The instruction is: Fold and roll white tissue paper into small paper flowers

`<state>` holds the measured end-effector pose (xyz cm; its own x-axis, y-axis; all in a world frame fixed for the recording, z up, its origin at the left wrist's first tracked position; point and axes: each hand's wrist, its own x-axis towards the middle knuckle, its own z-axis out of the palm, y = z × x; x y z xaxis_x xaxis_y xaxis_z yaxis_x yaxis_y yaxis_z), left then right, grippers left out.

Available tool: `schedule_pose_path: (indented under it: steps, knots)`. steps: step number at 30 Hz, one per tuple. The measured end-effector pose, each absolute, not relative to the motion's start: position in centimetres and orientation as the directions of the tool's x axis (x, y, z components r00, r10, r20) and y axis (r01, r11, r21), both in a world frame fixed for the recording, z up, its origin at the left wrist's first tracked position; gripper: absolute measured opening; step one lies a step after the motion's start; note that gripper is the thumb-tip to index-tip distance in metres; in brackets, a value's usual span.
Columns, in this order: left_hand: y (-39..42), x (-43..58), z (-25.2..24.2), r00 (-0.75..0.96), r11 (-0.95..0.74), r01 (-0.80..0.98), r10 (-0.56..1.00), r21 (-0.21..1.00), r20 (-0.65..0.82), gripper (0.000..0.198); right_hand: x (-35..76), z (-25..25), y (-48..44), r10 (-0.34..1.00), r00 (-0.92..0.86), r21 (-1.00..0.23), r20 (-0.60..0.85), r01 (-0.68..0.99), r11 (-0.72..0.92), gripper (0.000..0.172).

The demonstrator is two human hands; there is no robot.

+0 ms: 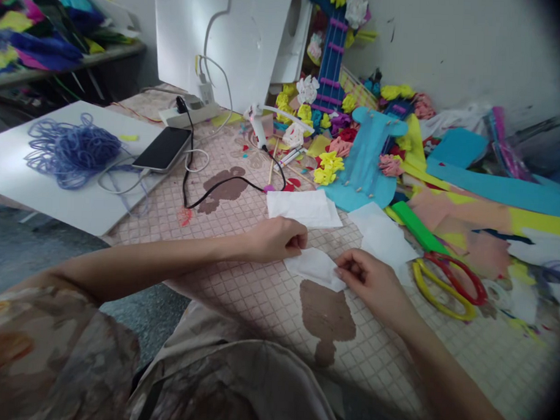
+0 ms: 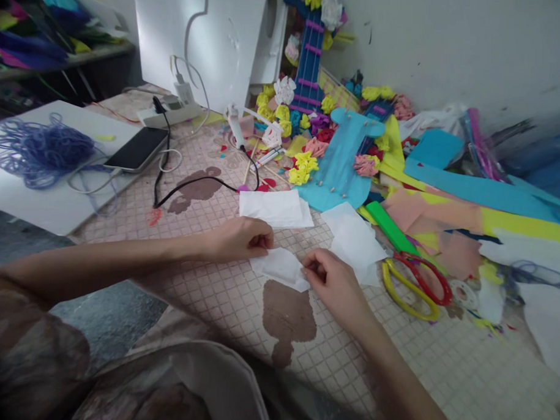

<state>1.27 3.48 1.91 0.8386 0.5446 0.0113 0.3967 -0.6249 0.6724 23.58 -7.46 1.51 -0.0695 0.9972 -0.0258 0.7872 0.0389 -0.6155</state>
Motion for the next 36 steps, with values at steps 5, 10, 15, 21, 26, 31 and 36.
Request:
schedule_pose_path:
  steps: [5, 10, 15, 21, 26, 31, 36]
  knots:
    - [3.3, 0.8, 1.2, 0.848, -0.687, 0.335, 0.519, 0.644, 0.112, 0.01, 23.5, 1.1, -7.9, 0.983, -0.13, -0.522, 0.131, 0.834, 0.18, 0.005]
    - [3.0, 0.4, 0.9, 0.87, -0.774, 0.269, 0.451, 0.573, 0.201, 0.009, 24.1, 0.1, -8.5, 0.92, -0.297, -0.378, 0.256, 0.845, 0.378, 0.013]
    - [2.8, 0.2, 0.8, 0.889, -0.863, 0.252, 0.385, 0.437, 0.249, 0.017, 24.5, -0.6, -8.9, 0.882, -0.383, -0.242, 0.276, 0.86, 0.449, 0.017]
    - [2.8, -0.1, 0.5, 0.898, -0.899, 0.215, 0.335, 0.381, 0.284, 0.022, 24.6, -0.8, -9.1, 0.861, -0.414, -0.18, 0.294, 0.861, 0.476, 0.025]
    - [2.8, -0.2, 0.3, 0.901, -0.911, 0.201, 0.317, 0.361, 0.297, 0.022, 24.6, -0.8, -9.2, 0.851, -0.438, -0.133, 0.29, 0.862, 0.489, 0.024]
    - [2.8, -0.1, 0.3, 0.917, -0.934, 0.174, 0.269, 0.311, 0.296, 0.028, 24.6, -0.9, -9.2, 0.844, -0.443, -0.101, 0.303, 0.866, 0.491, 0.023]
    - [2.6, -0.1, 0.3, 0.907, -0.933, 0.195, 0.289, 0.303, 0.305, 0.026, 24.5, -0.9, -9.2, 0.839, -0.438, -0.115, 0.323, 0.861, 0.495, 0.025]
